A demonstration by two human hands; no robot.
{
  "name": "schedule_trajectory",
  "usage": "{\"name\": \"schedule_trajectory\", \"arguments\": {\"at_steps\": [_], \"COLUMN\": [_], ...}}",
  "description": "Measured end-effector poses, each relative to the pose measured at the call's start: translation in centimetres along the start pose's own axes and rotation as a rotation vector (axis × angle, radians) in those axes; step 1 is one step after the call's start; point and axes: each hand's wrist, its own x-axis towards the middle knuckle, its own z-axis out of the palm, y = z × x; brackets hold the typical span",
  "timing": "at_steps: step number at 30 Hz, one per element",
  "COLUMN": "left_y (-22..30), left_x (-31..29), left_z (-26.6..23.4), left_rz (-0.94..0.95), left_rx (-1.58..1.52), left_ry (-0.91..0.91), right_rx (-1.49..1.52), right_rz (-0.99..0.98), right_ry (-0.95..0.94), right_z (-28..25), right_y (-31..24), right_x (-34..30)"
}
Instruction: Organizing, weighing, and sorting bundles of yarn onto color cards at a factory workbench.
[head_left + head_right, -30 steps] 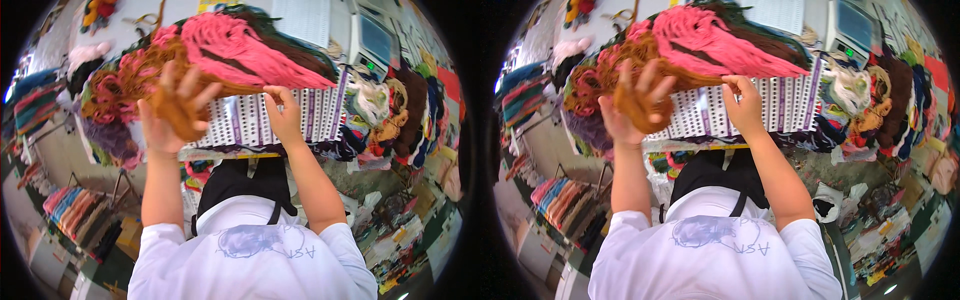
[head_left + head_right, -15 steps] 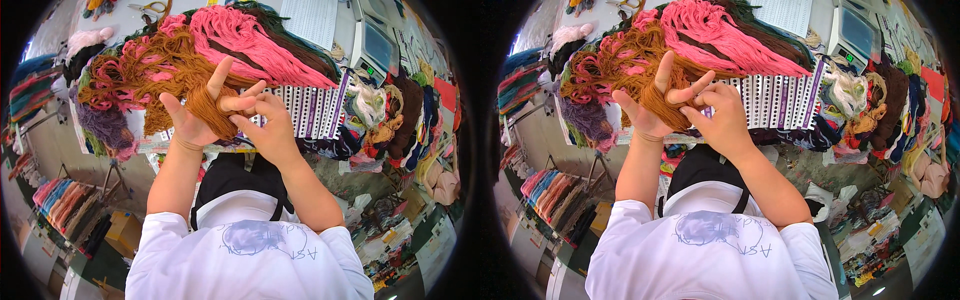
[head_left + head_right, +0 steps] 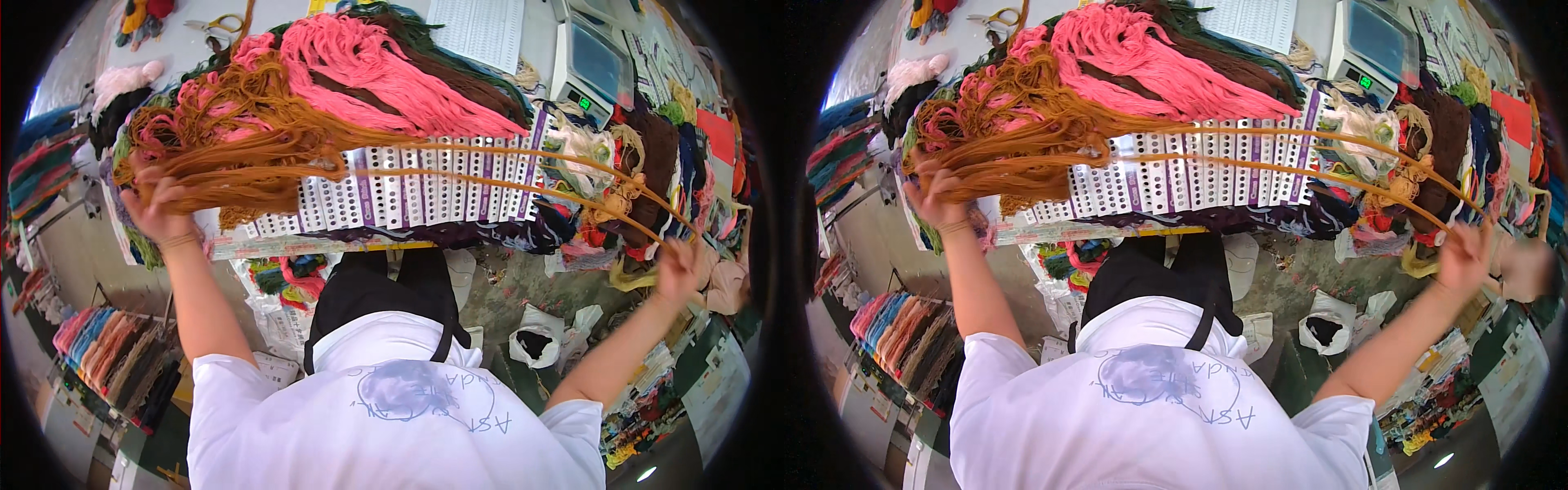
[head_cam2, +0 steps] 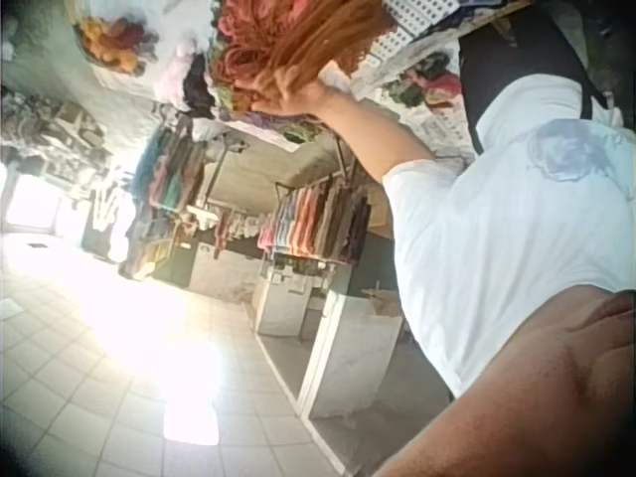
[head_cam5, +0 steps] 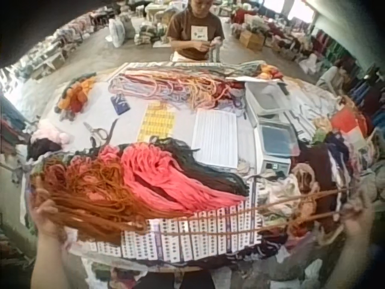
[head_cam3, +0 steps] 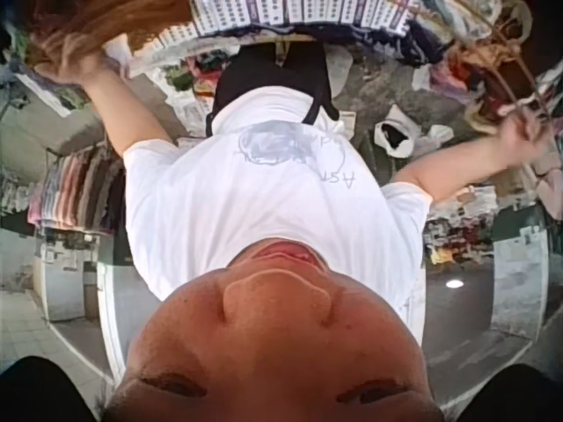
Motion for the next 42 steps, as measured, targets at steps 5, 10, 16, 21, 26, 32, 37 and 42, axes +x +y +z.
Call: {"name": "schedule_trajectory", "arguments": {"at_steps": [5,10,16,21,26,32,37,42], "left_y": [-3.7,-22.2,-35.9,-37.2,-37.4,-37.6,-38.4,-33.8], "left_x": [1.5,2.7,2.3,3.0,2.9,3.1,3.2,3.5], "left_z": [1.1,1.1,-1.6,-3.2,-3.6,-3.3,-4.4,-5.6], "left_rz": [-0.023,-0.685,-0.839,-0.88,-0.742,-0.702,-0.629,-0.311], "left_rx": [-0.018,0.408,1.193,1.241,1.061,0.954,1.383,1.465], "left_ry": [0.022,0.347,0.387,0.548,0.454,0.502,0.476,0.227], "right_rx": [-0.512,-1.498,-1.273,-1.268,-1.34,-1.3,-1.174,-1.306], "right_rz": [-0.323,-0.188,-0.114,-0.038,-0.05,-0.253,-0.112,-0.138], "right_ry": [0.142,-0.287,-0.429,-0.256,-0.233,-0.519,-0.485,-0.465], "right_z": [-0.2,7.8,7.0,7.7,8.1,7.0,6.8,7.4], "right_y": [-2.9,20.1,37.2,39.3,39.5,38.1,38.2,36.3], "right_x": [-1.8,-2.2,-2.4,-2.5,-2.9,-3.6,-3.4,-3.3]}}
